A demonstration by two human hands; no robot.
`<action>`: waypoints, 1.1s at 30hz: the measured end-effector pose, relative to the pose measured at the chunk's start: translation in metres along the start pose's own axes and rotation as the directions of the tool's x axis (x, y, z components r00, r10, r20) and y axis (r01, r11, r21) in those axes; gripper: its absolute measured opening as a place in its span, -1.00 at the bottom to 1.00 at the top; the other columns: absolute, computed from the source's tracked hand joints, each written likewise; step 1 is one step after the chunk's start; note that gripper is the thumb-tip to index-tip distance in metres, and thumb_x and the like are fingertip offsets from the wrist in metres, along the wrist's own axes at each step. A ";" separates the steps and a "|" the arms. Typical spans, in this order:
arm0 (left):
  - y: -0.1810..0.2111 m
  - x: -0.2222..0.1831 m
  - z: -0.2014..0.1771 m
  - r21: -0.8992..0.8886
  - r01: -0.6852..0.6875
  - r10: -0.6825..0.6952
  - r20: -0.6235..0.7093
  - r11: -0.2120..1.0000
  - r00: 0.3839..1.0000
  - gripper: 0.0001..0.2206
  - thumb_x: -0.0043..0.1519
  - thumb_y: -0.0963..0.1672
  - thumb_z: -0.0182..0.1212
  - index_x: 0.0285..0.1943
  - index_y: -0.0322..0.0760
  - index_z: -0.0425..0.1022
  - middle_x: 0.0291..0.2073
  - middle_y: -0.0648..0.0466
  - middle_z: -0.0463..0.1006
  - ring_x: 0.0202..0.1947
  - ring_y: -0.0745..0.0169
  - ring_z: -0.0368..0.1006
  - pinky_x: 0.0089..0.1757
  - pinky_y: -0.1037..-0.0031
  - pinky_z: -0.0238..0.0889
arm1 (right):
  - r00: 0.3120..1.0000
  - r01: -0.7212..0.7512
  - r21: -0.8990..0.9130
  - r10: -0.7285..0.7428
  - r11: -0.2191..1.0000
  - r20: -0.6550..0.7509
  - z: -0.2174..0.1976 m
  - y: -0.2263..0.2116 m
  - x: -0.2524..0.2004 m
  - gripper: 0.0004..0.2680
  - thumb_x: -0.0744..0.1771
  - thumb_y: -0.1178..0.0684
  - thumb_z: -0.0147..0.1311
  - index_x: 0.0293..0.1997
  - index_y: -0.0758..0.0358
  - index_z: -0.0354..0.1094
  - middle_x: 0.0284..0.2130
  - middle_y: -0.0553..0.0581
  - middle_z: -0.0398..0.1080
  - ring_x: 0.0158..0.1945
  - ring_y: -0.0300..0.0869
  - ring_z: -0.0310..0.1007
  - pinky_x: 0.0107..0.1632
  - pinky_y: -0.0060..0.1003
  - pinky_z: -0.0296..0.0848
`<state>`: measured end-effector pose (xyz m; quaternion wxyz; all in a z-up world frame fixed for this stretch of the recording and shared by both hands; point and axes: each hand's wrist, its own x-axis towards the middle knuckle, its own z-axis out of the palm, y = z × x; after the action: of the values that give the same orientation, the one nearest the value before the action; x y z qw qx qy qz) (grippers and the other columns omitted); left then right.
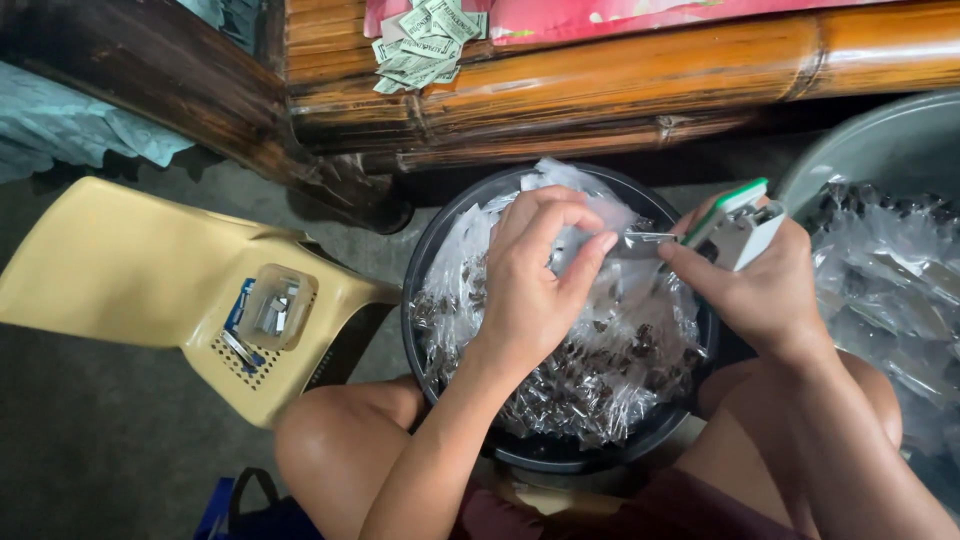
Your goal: Manually packaging small metal components into plastic bags and sealing them with a stapler.
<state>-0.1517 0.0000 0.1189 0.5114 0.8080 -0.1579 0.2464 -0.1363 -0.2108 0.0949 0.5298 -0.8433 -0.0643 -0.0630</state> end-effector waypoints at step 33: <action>-0.027 -0.031 0.034 -0.341 0.263 -0.256 0.067 0.903 0.964 -0.76 0.17 -0.34 0.29 -0.08 -0.42 0.33 -0.28 -0.07 0.53 -0.36 0.19 0.55 -0.30 0.53 0.52 | 0.942 0.233 0.199 -0.169 0.952 -0.291 0.016 -0.002 -0.001 -0.85 0.43 0.26 0.05 0.08 0.30 0.19 -0.04 0.15 0.26 -0.06 -0.19 0.23 0.09 -0.32 0.26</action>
<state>-0.1557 -0.0188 0.0695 0.6722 0.7215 -0.0950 0.1362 -0.1374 -0.1955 0.0894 0.6188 -0.7483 -0.0846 -0.2238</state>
